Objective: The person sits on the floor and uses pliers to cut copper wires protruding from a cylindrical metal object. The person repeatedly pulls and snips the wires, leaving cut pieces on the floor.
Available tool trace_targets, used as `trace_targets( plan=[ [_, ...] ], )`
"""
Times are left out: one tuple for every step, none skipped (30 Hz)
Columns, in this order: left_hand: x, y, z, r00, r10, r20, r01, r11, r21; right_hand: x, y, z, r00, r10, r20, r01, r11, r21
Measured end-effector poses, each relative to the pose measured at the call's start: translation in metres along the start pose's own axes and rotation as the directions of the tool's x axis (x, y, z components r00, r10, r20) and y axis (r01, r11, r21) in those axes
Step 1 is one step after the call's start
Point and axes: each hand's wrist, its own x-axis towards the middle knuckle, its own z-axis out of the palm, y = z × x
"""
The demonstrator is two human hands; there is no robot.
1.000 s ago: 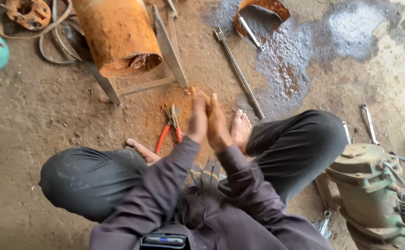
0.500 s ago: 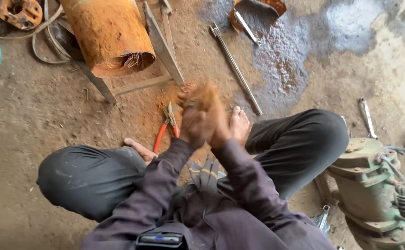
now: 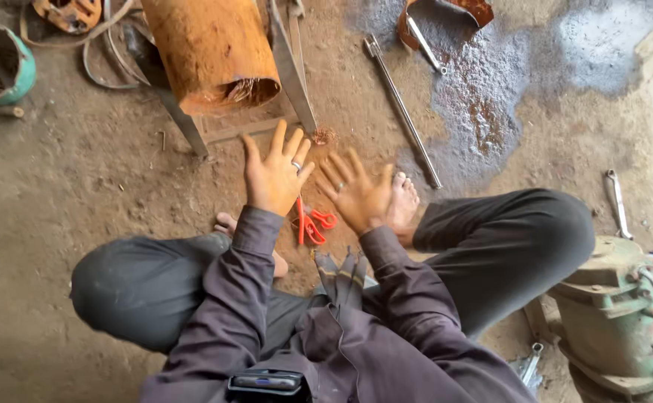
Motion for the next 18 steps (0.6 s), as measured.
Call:
trace_targets(
  plan=[
    [0.000, 0.002, -0.003, 1.000, -0.002, 0.015, 0.002, 1.000, -0.006, -0.001, -0.007, 0.004, 0.999, -0.016, 0.052, 0.017, 1.000, -0.010],
    [0.001, 0.002, -0.007, 1.000, 0.002, 0.025, -0.002, 1.000, -0.018, -0.002, -0.013, 0.007, 0.995, -0.025, 0.102, 0.028, 0.999, -0.024],
    [0.004, 0.001, -0.014, 0.999, 0.015, 0.038, -0.014, 1.000, -0.027, 0.000, -0.015, 0.010, 0.987, -0.028, 0.158, 0.035, 0.999, -0.040],
    [0.007, -0.001, -0.022, 0.996, 0.052, -0.072, -0.039, 0.983, 0.180, 0.002, -0.016, 0.010, 0.994, -0.043, 0.098, 0.054, 0.992, -0.115],
    [0.011, -0.006, -0.032, 0.979, 0.101, -0.175, -0.028, 0.926, 0.377, 0.004, -0.014, 0.008, 0.997, -0.065, 0.032, 0.070, 0.979, -0.190],
    [0.014, -0.011, -0.042, 0.952, 0.171, -0.255, 0.001, 0.829, 0.559, 0.008, -0.012, 0.003, 0.996, -0.092, -0.021, 0.083, 0.960, -0.269],
    [0.014, -0.018, -0.052, 0.882, 0.336, -0.330, 0.084, 0.578, 0.812, 0.012, -0.009, -0.003, 0.973, -0.150, -0.172, 0.045, 0.864, -0.502],
    [0.013, -0.024, -0.062, 0.794, 0.509, -0.333, 0.225, 0.263, 0.938, 0.015, -0.005, -0.011, 0.923, -0.243, -0.300, -0.036, 0.720, -0.693],
    [0.007, -0.029, -0.073, 0.776, 0.458, -0.434, 0.458, 0.064, 0.887, 0.018, -0.002, -0.019, 0.877, -0.246, -0.412, -0.124, 0.713, -0.690],
    [-0.001, -0.034, -0.082, 0.727, 0.428, -0.537, 0.642, -0.149, 0.752, 0.019, 0.001, -0.026, 0.817, -0.248, -0.520, -0.216, 0.705, -0.676],
    [-0.006, -0.039, -0.089, 0.709, 0.444, -0.548, 0.683, -0.238, 0.690, 0.020, 0.002, -0.032, 0.807, -0.240, -0.540, -0.245, 0.696, -0.675],
    [-0.009, -0.042, -0.094, 0.693, 0.462, -0.554, 0.713, -0.325, 0.621, 0.020, 0.004, -0.035, 0.797, -0.234, -0.557, -0.270, 0.686, -0.675],
    [-0.010, -0.045, -0.096, 0.680, 0.481, -0.554, 0.732, -0.407, 0.546, 0.020, 0.004, -0.034, 0.788, -0.231, -0.570, -0.291, 0.676, -0.677],
    [-0.010, -0.046, -0.098, 0.680, 0.476, -0.558, 0.733, -0.426, 0.529, 0.020, 0.005, -0.035, 0.790, -0.247, -0.561, -0.287, 0.659, -0.695],
    [-0.008, -0.047, -0.100, 0.683, 0.472, -0.558, 0.731, -0.448, 0.515, 0.020, 0.004, -0.036, 0.793, -0.265, -0.548, -0.277, 0.644, -0.713],
    [-0.005, -0.047, -0.100, 0.689, 0.465, -0.556, 0.724, -0.474, 0.500, 0.021, 0.003, -0.034, 0.794, -0.286, -0.537, -0.266, 0.631, -0.729],
    [-0.002, -0.046, -0.099, 0.695, 0.446, -0.564, 0.717, -0.489, 0.496, 0.021, 0.003, -0.030, 0.808, -0.296, -0.509, -0.240, 0.623, -0.745],
    [0.001, -0.045, -0.098, 0.699, 0.425, -0.576, 0.711, -0.504, 0.491, 0.021, 0.002, -0.027, 0.821, -0.305, -0.484, -0.219, 0.614, -0.758]
  ],
)
